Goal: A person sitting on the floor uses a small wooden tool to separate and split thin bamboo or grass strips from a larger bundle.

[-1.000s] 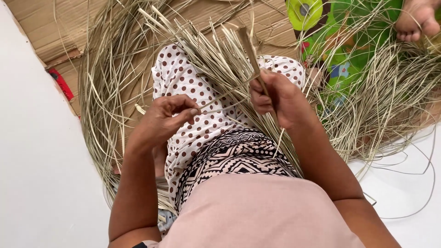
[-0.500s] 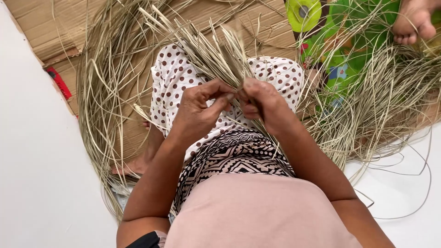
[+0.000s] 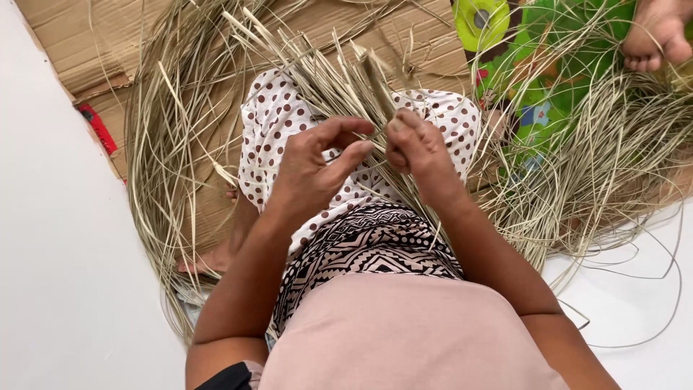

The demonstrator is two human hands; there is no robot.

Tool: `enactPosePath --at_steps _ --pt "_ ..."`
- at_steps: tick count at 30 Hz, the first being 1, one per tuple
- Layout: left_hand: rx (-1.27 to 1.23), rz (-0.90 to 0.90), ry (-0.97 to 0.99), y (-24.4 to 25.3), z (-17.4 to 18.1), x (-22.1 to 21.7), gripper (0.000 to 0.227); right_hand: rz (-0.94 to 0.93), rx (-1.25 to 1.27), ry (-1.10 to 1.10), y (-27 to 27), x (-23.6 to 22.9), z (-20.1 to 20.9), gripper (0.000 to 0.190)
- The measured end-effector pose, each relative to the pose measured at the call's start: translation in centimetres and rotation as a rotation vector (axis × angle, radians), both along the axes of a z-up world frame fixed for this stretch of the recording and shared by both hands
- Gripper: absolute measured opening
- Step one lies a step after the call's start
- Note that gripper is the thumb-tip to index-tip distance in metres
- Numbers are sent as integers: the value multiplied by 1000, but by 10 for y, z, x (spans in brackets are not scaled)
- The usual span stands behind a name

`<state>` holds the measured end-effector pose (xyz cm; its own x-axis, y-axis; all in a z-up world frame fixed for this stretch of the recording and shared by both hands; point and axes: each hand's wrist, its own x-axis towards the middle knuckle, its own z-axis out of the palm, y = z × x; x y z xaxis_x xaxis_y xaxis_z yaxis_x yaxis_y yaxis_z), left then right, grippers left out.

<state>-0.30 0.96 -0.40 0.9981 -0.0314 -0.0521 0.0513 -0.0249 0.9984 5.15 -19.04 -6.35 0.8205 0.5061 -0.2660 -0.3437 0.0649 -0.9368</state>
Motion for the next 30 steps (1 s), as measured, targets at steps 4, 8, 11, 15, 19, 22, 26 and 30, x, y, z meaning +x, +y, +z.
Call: enactPosePath --at_steps 4,8,11,15,19,22,26,30 --pt "11 72 -49 -15 4 6 8 -15 -36 -60 13 -8 27 23" --pt "-17 53 6 -10 -8 -1 7 25 91 276 9 -4 20 29" --pt "-8 38 56 6 -12 -12 8 78 99 468 8 4 22 35" --pt "-27 16 171 30 -16 -30 9 153 18 450 -3 16 10 37" --pt "-19 7 238 47 -15 -42 9 108 53 480 -13 28 4 35" --pt "-38 30 264 63 -17 -49 8 54 83 537 -28 45 10 37" --pt "14 178 431 88 -16 -57 6 -377 334 404 -86 81 29 27" --pt "-107 393 453 48 5 -29 3 -157 217 66 -78 68 78 49"
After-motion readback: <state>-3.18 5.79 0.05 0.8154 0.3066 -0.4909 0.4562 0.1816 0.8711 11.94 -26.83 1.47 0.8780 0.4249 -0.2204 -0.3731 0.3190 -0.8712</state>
